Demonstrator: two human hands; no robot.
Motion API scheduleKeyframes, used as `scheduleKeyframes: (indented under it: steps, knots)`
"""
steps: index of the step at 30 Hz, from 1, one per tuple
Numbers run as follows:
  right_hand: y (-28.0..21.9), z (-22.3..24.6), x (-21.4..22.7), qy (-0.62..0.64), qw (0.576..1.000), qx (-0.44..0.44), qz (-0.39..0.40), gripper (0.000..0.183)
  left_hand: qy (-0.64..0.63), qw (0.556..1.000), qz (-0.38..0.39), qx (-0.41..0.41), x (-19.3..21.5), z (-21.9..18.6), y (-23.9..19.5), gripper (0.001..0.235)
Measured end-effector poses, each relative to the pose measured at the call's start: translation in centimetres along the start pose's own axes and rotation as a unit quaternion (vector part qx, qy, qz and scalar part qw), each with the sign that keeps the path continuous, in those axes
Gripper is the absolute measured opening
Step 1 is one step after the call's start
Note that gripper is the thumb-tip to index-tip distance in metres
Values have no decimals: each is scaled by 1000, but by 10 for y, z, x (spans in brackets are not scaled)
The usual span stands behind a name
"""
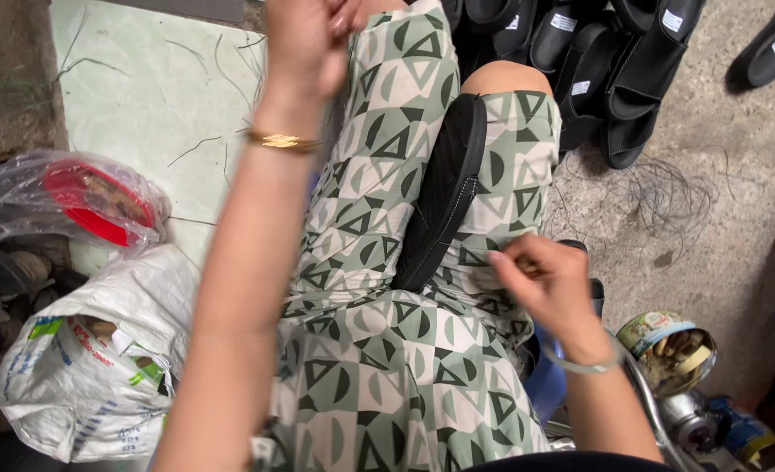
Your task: The person sits on a blue plastic chair and sews a black slipper held on their lap using a needle and thread. They repeatedly push the needle through the slipper's sole and pull the thread to secure it. After completing the sewing, they cut the thread and place the finished slipper on a pile of other slippers on the floor.
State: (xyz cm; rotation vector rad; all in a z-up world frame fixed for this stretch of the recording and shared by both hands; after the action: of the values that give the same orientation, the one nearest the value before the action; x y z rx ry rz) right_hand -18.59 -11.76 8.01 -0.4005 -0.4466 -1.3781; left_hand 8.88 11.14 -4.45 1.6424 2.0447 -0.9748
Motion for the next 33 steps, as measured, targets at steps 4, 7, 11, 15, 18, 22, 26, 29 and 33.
scheduleKeyframes:
  steps: [4, 7, 11, 15, 18, 22, 26, 29, 33]
  knots:
    - [-2, 28, 37, -161, 986, -27, 32, 21, 470, 851, 175, 157, 64, -83, -27, 26]
    - [-5, 48, 22, -262, 959, 9, 104, 38, 800, 587, 109, -52, 113, -110, -28, 26]
    - [-8, 27, -5, -378, 895, -43, 235, 52, 622, 706, 337, 6, -44, -77, -153, 61]
    - [-1, 32, -8, -350, 903, -51, 245, 53, 684, 532, 489, -98, -61, -21, -208, 126]
    - [1, 36, -10, -321, 915, -51, 239, 53, 706, 486, 497, -139, -63, -11, -212, 142]
    - [2, 36, -11, -345, 908, -32, 238, 51, 716, 477, 487, -150, -64, -8, -209, 138]
    - [2, 36, -11, -394, 883, -31, 252, 52, 720, 468, 484, -165, -64, -7, -207, 133]
    - [8, 45, -11, -450, 848, -28, 278, 52, 738, 444, 481, -164, -66, -5, -207, 135]
    - [15, 57, -17, -454, 829, -107, 309, 49, 746, 436, 473, -171, -72, -2, -207, 136]
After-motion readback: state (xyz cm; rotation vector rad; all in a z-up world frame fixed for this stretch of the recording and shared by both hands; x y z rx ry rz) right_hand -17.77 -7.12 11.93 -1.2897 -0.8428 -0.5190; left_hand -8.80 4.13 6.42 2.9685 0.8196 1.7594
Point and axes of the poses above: each hand's wrist, its own y-axis towards the middle knuckle, its own x-axis out of the back of the hand, z = x × y, the point moved 8 cm from there along y, towards the middle knuckle, and after that the axes turned 4 degrees about x, right-handed, at the moved point
